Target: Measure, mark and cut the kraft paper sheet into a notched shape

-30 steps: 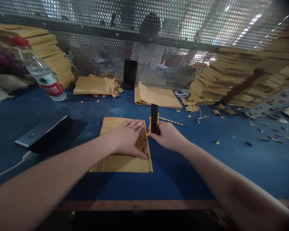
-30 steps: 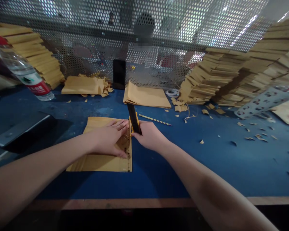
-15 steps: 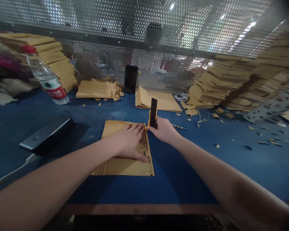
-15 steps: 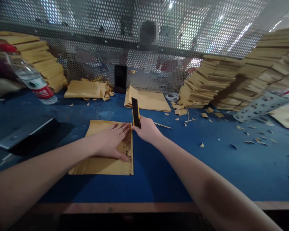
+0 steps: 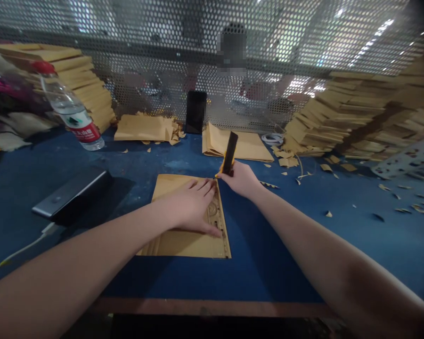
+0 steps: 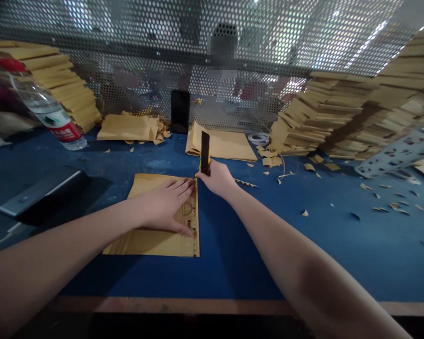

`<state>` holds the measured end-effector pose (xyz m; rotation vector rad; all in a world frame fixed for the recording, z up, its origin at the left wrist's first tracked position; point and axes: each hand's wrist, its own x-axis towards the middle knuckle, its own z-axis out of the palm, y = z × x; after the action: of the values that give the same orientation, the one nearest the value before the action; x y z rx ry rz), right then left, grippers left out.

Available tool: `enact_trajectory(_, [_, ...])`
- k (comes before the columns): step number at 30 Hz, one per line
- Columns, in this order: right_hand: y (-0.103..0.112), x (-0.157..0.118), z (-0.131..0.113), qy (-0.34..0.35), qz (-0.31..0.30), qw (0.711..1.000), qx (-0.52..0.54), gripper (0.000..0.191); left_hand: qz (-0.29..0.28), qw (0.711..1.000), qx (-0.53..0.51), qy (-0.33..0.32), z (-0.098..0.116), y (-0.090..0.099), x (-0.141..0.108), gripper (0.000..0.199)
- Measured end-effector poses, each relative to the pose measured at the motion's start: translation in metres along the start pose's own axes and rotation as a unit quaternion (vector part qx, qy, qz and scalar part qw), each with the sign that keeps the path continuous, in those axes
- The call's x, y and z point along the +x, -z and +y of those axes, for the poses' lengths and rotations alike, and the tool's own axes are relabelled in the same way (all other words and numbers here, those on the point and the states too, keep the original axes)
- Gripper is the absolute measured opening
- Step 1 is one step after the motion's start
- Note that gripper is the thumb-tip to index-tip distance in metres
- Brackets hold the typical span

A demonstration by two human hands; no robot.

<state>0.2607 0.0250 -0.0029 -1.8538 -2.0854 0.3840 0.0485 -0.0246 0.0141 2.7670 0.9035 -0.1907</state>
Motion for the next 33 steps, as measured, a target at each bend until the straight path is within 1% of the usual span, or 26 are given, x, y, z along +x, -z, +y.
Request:
enact_trajectory(6, [0.001, -0.014, 0.004, 0.024, -0.007, 0.999, 0.02, 0.031, 0.004, 1.0, 0.005, -0.004, -0.002, -0.001, 0.0, 0.131])
enact_trajectory(11, [0.005, -0.017, 0.001, 0.06, -0.016, 0.998, 0.013, 0.029, -0.003, 1.0, 0.011, 0.0, -0.002, -0.001, 0.001, 0.131])
enact_trajectory(15, [0.008, -0.021, 0.002, 0.066, -0.03, 0.997, 0.016, 0.029, -0.008, 1.0, 0.014, 0.001, -0.001, -0.001, 0.002, 0.132])
enact_trajectory(19, [0.008, -0.033, 0.002, 0.079, -0.043, 0.995, 0.031, 0.028, -0.009, 1.0, 0.012, 0.005, 0.0, 0.0, 0.001, 0.13])
enact_trajectory(21, [0.008, -0.04, 0.001, 0.085, -0.05, 0.994, 0.04, 0.028, -0.004, 1.0, 0.009, 0.004, 0.0, -0.001, 0.001, 0.121])
enact_trajectory(25, [0.008, -0.055, 0.0, 0.091, -0.066, 0.992, 0.056, 0.027, 0.007, 1.0, 0.003, -0.002, -0.003, -0.003, 0.001, 0.092])
enact_trajectory(27, [0.008, -0.062, -0.002, 0.092, -0.071, 0.991, 0.064, 0.027, 0.012, 1.0, 0.0, -0.006, -0.004, -0.004, 0.001, 0.083])
enact_trajectory(29, [0.009, -0.069, -0.003, 0.09, -0.072, 0.991, 0.072, 0.026, 0.017, 1.0, -0.003, -0.008, -0.005, -0.005, 0.001, 0.08])
enact_trajectory(33, [0.009, -0.082, -0.007, 0.082, -0.068, 0.991, 0.083, 0.026, 0.027, 0.999, -0.01, -0.016, -0.007, -0.006, 0.0, 0.082])
